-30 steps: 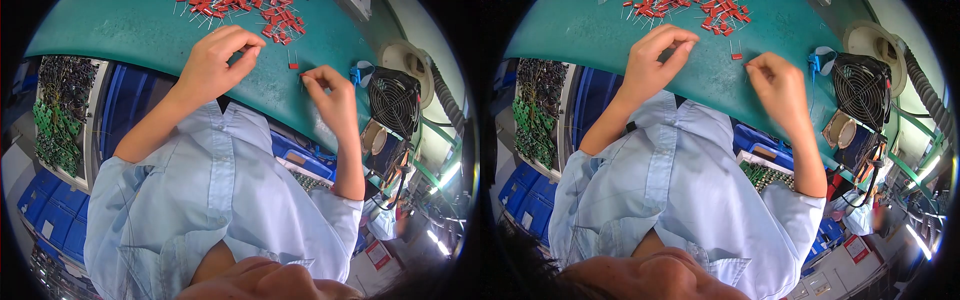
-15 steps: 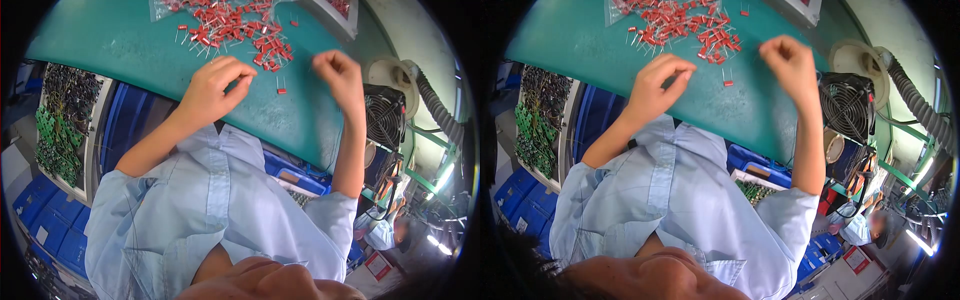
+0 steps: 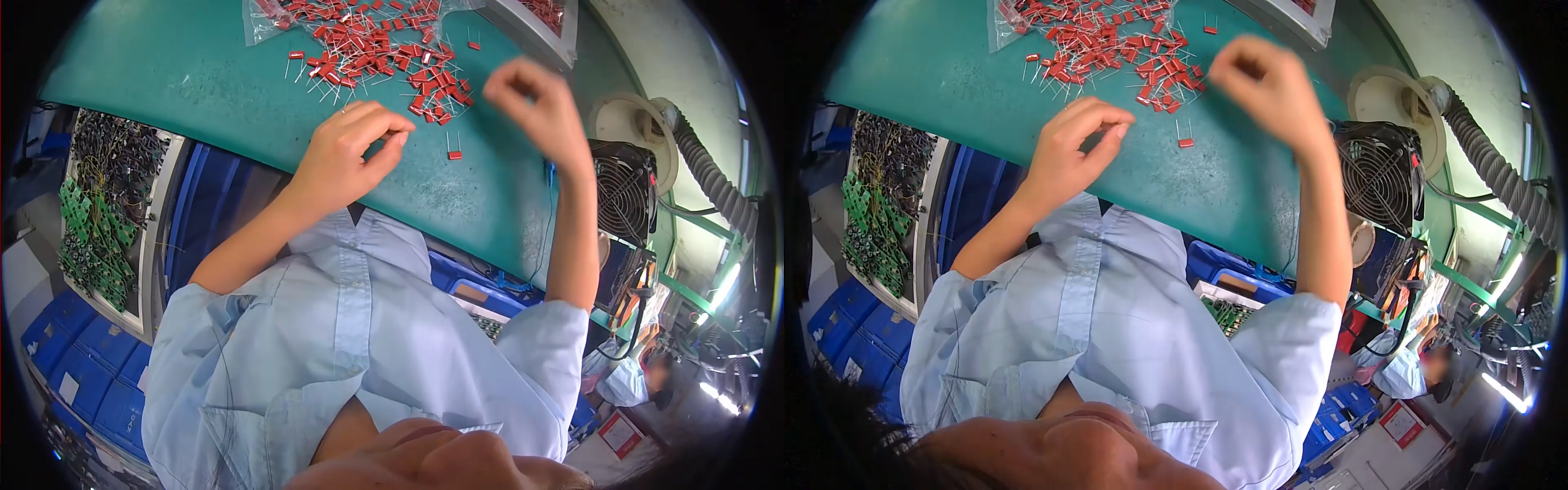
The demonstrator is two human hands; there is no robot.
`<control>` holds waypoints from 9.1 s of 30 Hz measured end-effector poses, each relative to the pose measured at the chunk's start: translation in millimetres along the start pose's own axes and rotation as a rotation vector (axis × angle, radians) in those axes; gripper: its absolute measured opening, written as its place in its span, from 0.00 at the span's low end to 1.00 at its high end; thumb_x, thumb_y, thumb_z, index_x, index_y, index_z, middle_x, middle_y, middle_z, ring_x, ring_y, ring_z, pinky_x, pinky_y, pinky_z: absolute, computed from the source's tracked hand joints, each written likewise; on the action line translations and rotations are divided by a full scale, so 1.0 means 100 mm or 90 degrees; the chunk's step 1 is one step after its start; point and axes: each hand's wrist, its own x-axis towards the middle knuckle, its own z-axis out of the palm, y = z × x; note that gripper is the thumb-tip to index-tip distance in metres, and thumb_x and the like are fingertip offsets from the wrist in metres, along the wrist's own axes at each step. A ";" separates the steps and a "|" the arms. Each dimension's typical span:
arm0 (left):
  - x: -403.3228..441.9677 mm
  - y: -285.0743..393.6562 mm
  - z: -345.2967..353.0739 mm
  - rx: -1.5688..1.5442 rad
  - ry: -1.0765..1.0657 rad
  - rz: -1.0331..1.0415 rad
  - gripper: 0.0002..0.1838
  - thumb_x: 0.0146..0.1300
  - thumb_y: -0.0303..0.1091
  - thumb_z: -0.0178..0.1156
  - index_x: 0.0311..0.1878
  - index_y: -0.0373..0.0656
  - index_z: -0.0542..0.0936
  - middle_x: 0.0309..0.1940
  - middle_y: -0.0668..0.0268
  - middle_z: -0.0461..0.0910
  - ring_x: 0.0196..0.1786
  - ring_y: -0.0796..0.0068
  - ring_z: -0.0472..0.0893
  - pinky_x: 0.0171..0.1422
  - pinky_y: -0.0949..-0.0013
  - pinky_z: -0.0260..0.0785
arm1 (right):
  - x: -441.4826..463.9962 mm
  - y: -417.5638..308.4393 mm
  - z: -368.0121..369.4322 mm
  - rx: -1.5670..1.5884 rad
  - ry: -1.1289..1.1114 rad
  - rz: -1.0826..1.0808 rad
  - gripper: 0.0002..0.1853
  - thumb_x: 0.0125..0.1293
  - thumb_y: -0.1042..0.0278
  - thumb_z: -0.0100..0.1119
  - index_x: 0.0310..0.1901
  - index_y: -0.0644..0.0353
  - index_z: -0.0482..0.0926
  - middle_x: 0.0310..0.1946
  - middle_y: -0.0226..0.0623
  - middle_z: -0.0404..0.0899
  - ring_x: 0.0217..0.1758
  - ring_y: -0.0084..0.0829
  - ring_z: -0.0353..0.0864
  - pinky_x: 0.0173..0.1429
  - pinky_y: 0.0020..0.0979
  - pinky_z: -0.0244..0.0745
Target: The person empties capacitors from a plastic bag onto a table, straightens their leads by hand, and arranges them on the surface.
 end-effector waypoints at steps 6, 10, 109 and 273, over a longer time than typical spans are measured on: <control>0.00 0.01 -0.04 0.032 -0.039 0.003 0.05 0.66 0.23 0.64 0.44 0.37 0.85 0.38 0.62 0.84 0.40 0.69 0.83 0.44 0.68 0.77 | -0.50 -0.28 0.40 -0.083 -0.105 -0.009 0.08 0.63 0.73 0.68 0.41 0.64 0.81 0.39 0.41 0.78 0.44 0.39 0.82 0.45 0.37 0.77; -0.01 0.02 -0.04 0.027 -0.022 0.008 0.06 0.65 0.23 0.64 0.44 0.36 0.85 0.37 0.63 0.84 0.40 0.70 0.83 0.45 0.69 0.77 | -0.56 -0.23 0.44 -0.085 -0.094 0.003 0.08 0.64 0.72 0.67 0.42 0.65 0.82 0.37 0.41 0.78 0.40 0.38 0.81 0.42 0.36 0.76; 0.01 0.03 -0.05 0.017 -0.014 0.007 0.05 0.64 0.23 0.64 0.43 0.37 0.85 0.35 0.62 0.83 0.38 0.68 0.82 0.41 0.67 0.74 | 0.27 -0.06 0.44 -0.005 0.024 0.073 0.09 0.63 0.68 0.71 0.36 0.65 0.84 0.27 0.30 0.81 0.29 0.20 0.77 0.36 0.26 0.74; -0.01 0.02 -0.04 0.024 -0.008 0.005 0.05 0.65 0.23 0.65 0.43 0.38 0.85 0.35 0.62 0.84 0.37 0.68 0.83 0.42 0.67 0.75 | 1.24 0.89 -0.44 0.185 0.475 0.069 0.16 0.71 0.61 0.66 0.48 0.67 0.84 0.34 0.31 0.86 0.37 0.21 0.83 0.44 0.24 0.77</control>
